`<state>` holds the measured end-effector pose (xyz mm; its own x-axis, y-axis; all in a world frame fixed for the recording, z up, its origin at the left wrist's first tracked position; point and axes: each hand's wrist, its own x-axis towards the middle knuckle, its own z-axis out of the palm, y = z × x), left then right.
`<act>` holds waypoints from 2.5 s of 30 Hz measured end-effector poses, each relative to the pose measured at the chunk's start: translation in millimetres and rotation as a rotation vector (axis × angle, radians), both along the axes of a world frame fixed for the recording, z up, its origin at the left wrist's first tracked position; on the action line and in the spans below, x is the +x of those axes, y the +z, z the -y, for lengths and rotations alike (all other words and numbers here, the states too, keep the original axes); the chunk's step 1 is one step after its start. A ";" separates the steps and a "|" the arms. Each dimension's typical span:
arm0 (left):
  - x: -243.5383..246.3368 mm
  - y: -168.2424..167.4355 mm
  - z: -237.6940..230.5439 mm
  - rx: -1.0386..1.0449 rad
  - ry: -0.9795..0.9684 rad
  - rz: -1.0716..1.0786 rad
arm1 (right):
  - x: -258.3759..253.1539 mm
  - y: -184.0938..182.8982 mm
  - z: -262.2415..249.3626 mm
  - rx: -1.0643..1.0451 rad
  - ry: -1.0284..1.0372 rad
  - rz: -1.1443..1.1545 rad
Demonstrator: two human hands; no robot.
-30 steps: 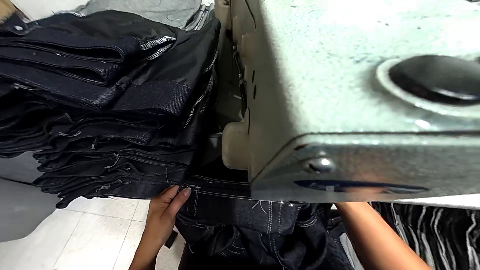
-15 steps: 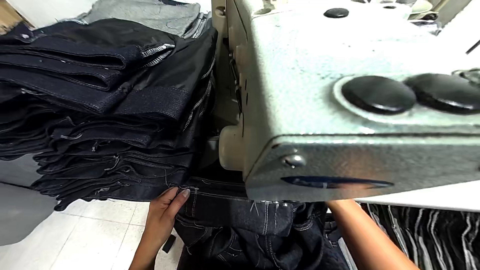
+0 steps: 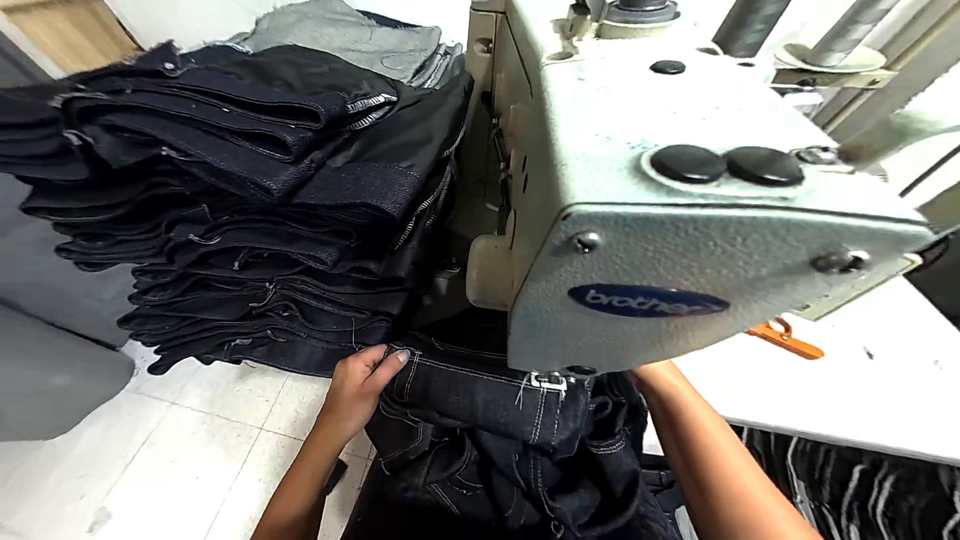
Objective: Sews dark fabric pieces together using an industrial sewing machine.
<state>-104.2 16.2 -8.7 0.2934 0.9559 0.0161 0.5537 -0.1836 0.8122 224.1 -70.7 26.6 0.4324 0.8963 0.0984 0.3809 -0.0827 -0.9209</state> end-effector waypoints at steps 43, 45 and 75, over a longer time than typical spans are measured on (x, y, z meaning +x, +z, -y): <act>86.2 19.1 26.8 0.076 -0.521 0.072 | -34.2 -3.2 75.3 0.177 0.306 0.410; 85.8 21.5 32.9 0.224 -0.447 0.017 | -31.7 -2.4 70.9 0.181 0.320 0.453; 95.6 2.6 88.2 1.000 -0.326 0.022 | -23.5 -17.5 78.4 0.281 0.282 0.882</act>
<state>-8.6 -72.0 -6.1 0.5244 0.3791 0.7624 0.3439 -0.9134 0.2177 200.6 -149.1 9.0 -0.1269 0.8503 0.5109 0.9169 0.2970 -0.2667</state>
